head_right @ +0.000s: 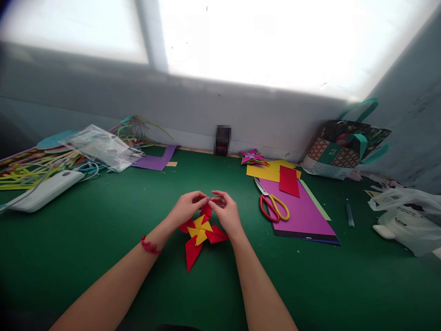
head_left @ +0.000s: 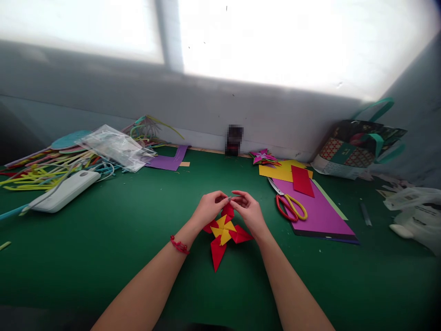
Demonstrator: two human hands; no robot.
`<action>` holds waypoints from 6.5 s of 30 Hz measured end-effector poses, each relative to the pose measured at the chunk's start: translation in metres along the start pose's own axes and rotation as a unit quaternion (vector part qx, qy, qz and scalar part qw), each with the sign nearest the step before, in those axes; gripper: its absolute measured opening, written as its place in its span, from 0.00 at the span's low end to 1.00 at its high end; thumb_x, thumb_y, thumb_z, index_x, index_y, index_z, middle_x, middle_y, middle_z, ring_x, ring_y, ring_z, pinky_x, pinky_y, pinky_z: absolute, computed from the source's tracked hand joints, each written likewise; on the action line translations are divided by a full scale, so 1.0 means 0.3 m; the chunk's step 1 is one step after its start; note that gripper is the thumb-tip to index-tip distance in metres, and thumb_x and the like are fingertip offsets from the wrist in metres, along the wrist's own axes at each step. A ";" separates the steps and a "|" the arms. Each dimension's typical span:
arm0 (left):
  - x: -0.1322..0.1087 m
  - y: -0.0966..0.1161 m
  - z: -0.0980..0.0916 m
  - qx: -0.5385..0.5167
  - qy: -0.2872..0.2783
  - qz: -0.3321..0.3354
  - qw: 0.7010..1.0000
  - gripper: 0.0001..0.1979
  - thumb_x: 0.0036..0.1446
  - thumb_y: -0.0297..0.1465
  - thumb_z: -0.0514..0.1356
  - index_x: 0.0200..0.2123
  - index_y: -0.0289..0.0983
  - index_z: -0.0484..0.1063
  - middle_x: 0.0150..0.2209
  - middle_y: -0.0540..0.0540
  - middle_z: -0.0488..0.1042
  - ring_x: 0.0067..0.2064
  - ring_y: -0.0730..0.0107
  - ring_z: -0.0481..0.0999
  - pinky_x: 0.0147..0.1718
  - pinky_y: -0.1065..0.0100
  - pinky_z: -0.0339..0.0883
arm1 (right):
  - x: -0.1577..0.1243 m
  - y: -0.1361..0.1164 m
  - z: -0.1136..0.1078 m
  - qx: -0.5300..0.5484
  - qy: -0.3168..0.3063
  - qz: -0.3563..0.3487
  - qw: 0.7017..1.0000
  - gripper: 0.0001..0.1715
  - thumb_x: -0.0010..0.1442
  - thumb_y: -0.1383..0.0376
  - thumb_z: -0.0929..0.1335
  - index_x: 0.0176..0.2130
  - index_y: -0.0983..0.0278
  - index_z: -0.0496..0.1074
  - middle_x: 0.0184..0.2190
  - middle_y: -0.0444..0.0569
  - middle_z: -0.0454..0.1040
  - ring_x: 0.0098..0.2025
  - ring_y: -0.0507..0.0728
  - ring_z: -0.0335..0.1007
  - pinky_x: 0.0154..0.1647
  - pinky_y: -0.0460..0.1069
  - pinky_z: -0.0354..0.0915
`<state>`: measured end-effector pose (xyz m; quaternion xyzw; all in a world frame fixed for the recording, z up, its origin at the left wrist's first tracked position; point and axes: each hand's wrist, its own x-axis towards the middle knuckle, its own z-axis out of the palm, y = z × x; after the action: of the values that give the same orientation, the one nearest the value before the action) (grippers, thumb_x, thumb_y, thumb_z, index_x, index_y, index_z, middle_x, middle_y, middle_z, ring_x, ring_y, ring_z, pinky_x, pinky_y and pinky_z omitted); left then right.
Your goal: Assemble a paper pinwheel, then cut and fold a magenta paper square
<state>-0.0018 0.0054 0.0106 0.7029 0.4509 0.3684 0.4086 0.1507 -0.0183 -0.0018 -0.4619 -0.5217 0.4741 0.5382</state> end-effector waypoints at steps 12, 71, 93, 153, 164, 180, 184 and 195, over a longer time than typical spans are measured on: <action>0.000 0.006 0.001 -0.028 0.078 -0.007 0.997 0.11 0.52 0.38 0.57 0.32 0.38 0.73 0.32 0.48 0.76 0.35 0.67 0.74 0.33 0.70 0.66 | -0.021 -0.009 0.018 -0.143 -0.068 0.003 0.987 0.16 0.53 0.54 0.65 0.32 0.64 0.72 0.29 0.47 0.75 0.33 0.56 0.71 0.31 0.47 0.64; 0.023 0.000 -0.008 -0.112 0.013 -0.030 0.993 0.13 0.52 0.40 0.54 0.25 0.36 0.67 0.24 0.50 0.67 0.29 0.72 0.66 0.30 0.71 0.61 | -0.039 -0.019 0.042 -0.206 -0.058 -0.016 0.977 0.16 0.53 0.54 0.64 0.25 0.63 0.69 0.17 0.42 0.67 0.20 0.50 0.59 0.19 0.44 0.52; 0.020 -0.008 -0.033 -0.242 -0.041 -0.068 0.967 0.15 0.47 0.40 0.62 0.23 0.35 0.64 0.22 0.53 0.65 0.26 0.77 0.65 0.30 0.72 0.62 | -0.040 -0.014 0.037 -0.199 -0.083 0.015 0.976 0.19 0.53 0.50 0.64 0.26 0.63 0.68 0.17 0.40 0.63 0.20 0.49 0.55 0.19 0.44 0.49; 0.034 -0.039 0.006 -0.178 -0.011 -0.064 0.982 0.18 0.49 0.44 0.57 0.21 0.35 0.64 0.20 0.51 0.65 0.24 0.74 0.66 0.26 0.70 0.64 | -0.032 -0.026 0.013 -0.302 -0.111 0.007 0.947 0.23 0.55 0.51 0.60 0.19 0.64 0.61 0.17 0.40 0.53 0.21 0.49 0.47 0.19 0.45 0.44; 0.030 -0.023 -0.015 -0.202 -0.067 -0.064 0.975 0.13 0.49 0.38 0.60 0.29 0.33 0.70 0.27 0.47 0.70 0.31 0.71 0.70 0.34 0.67 0.67 | -0.026 -0.009 0.002 -0.290 -0.097 0.021 0.952 0.23 0.55 0.50 0.60 0.19 0.64 0.61 0.16 0.40 0.54 0.21 0.49 0.47 0.19 0.45 0.44; 0.036 -0.052 -0.007 -0.230 -0.054 -0.060 0.970 0.15 0.47 0.41 0.61 0.25 0.34 0.67 0.25 0.49 0.68 0.28 0.73 0.68 0.31 0.69 0.67 | -0.028 -0.020 0.010 -0.309 -0.102 0.007 0.946 0.23 0.55 0.51 0.60 0.19 0.64 0.61 0.17 0.40 0.55 0.21 0.49 0.49 0.19 0.45 0.45; 0.034 -0.049 -0.010 -0.245 -0.067 -0.059 0.965 0.14 0.48 0.40 0.61 0.26 0.34 0.68 0.25 0.50 0.68 0.28 0.74 0.68 0.32 0.69 0.65 | -0.030 -0.023 0.013 -0.304 -0.111 0.016 0.946 0.23 0.55 0.51 0.60 0.19 0.64 0.60 0.17 0.40 0.55 0.21 0.49 0.49 0.19 0.45 0.45; 0.026 -0.019 -0.025 -0.239 -0.075 -0.102 0.963 0.18 0.47 0.43 0.61 0.32 0.34 0.72 0.30 0.46 0.72 0.32 0.70 0.71 0.35 0.68 0.66 | -0.026 0.000 -0.006 -0.264 -0.113 0.033 0.957 0.25 0.54 0.47 0.60 0.21 0.64 0.64 0.18 0.40 0.56 0.21 0.48 0.49 0.19 0.44 0.46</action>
<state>-0.0078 0.0159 0.0095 0.5607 0.3872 0.3681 0.6326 0.1525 -0.0259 -0.0030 -0.5476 -0.6704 0.3860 0.3190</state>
